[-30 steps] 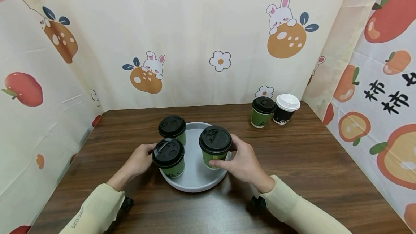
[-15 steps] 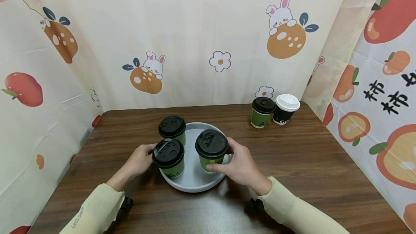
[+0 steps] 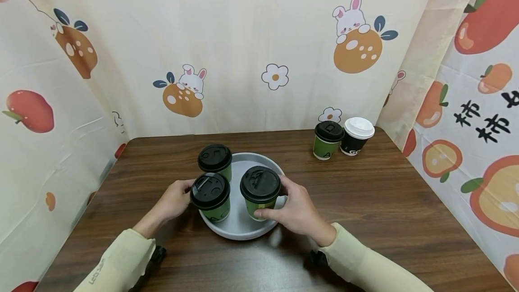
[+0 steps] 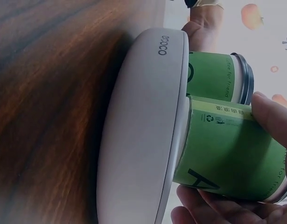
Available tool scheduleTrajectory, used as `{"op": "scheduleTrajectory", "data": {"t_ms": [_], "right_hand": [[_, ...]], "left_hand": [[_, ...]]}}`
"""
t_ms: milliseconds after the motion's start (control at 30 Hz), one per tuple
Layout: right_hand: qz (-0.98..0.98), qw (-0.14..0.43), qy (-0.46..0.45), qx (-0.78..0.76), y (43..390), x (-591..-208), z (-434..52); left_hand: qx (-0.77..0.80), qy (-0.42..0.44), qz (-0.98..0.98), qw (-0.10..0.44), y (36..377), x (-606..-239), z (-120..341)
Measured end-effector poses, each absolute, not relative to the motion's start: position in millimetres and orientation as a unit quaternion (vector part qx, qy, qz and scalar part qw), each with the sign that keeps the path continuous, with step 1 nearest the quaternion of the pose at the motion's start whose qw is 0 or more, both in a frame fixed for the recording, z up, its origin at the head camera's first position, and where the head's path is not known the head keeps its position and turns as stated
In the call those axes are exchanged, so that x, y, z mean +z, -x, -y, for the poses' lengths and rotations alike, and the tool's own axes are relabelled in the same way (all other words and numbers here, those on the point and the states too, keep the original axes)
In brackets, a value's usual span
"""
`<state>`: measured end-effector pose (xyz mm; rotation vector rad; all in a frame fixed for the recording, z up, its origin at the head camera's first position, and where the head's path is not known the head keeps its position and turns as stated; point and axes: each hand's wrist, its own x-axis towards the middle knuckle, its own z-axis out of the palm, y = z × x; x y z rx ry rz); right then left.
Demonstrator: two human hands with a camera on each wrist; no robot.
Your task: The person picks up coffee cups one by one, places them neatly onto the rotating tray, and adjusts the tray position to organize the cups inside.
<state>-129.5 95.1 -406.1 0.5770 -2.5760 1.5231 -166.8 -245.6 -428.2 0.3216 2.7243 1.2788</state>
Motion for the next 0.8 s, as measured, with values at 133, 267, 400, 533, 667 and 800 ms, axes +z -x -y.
{"op": "scheduleTrajectory", "data": {"t_ms": [133, 267, 400, 533, 667, 800], "right_hand": [[0.846, 0.045, -0.19, 0.496, 128.2, -406.6, -93.7], [0.845, 0.043, -0.197, 0.496, 127.1, -407.2, -91.8], [0.844, 0.033, -0.199, 0.497, 126.7, -407.6, -90.0], [0.844, 0.025, -0.2, 0.497, 126.3, -408.3, -88.9], [0.846, 0.022, -0.2, 0.494, 125.1, -409.4, -87.4], [0.849, 0.022, -0.202, 0.488, 124.1, -410.9, -86.0]], "left_hand": [[0.422, -0.108, -0.898, 0.059, 166.4, -427.8, 245.2], [0.424, -0.108, -0.897, 0.061, 166.6, -428.1, 245.0], [0.425, -0.106, -0.897, 0.065, 166.9, -428.6, 245.5], [0.427, -0.106, -0.896, 0.065, 166.7, -428.4, 245.7], [0.428, -0.107, -0.895, 0.061, 166.4, -427.6, 244.7], [0.425, -0.111, -0.897, 0.055, 166.2, -427.8, 244.0]]}}
